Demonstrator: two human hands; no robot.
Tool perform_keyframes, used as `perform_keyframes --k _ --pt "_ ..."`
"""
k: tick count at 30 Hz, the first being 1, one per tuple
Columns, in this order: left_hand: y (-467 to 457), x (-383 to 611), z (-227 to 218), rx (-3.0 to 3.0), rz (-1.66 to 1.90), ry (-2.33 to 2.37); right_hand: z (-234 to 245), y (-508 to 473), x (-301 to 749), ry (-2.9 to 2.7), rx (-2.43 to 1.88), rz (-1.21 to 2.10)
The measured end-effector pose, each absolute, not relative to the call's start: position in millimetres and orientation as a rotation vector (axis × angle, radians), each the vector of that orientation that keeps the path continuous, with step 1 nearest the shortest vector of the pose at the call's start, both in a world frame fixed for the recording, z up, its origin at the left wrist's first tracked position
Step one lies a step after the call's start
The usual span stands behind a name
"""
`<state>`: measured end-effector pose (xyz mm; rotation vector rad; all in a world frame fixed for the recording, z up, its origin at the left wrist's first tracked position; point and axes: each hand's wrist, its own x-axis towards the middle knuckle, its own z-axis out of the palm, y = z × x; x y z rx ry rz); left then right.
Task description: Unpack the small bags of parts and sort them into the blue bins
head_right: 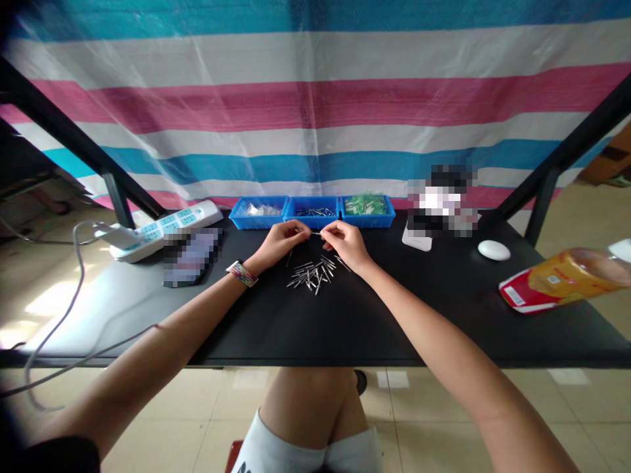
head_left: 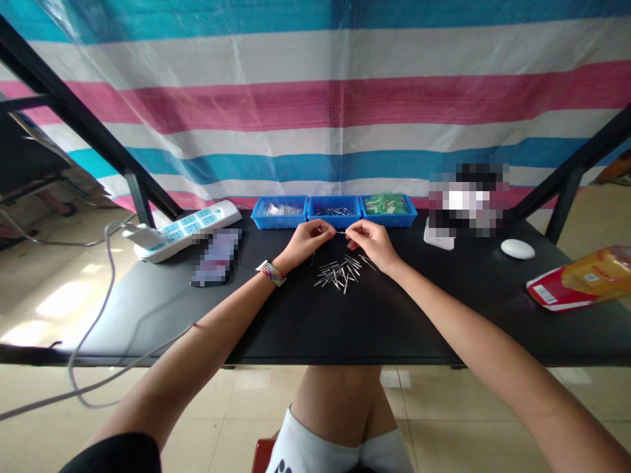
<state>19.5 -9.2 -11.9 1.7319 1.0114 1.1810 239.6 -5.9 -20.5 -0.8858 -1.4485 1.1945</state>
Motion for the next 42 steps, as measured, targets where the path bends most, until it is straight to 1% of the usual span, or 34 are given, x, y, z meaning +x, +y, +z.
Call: perform_keyframes --k 14,23,25,27,29,30,33,36,42 --pt "-9.7 21.1 -10.4 1.733 1.161 1.076 -18.4 -10.7 237.3 -1.438 -0.860 1.194" --pt "-6.2 18.8 -12.2 1.477 1.306 1.001 -3.5 15.2 231.8 -1.354 -0.903 0.960" --pt "-5.2 18.0 -12.8 1.427 1.355 1.007 1.9 21.4 232.0 -1.433 -0.971 0.857" --pt "-4.4 17.2 -13.2 1.371 1.415 1.020 5.8 20.9 232.0 -1.578 -1.024 0.647" --pt "-3.9 16.5 -13.4 1.322 1.467 1.031 7.4 13.4 229.5 -1.768 -1.009 0.442" --pt "-3.6 16.2 -13.5 1.308 1.485 1.035 7.1 7.9 226.9 -1.882 -0.977 0.390" --pt "-2.8 15.4 -13.7 1.294 1.520 1.057 3.3 -8.8 213.2 -2.242 -0.852 0.431" --pt "-1.5 14.6 -14.1 1.292 1.545 1.094 -1.4 -16.9 196.5 -2.446 -0.784 0.389" --pt "0.0 13.0 -15.0 1.315 1.562 1.096 -3.4 -12.8 184.6 -2.534 -0.835 0.287"
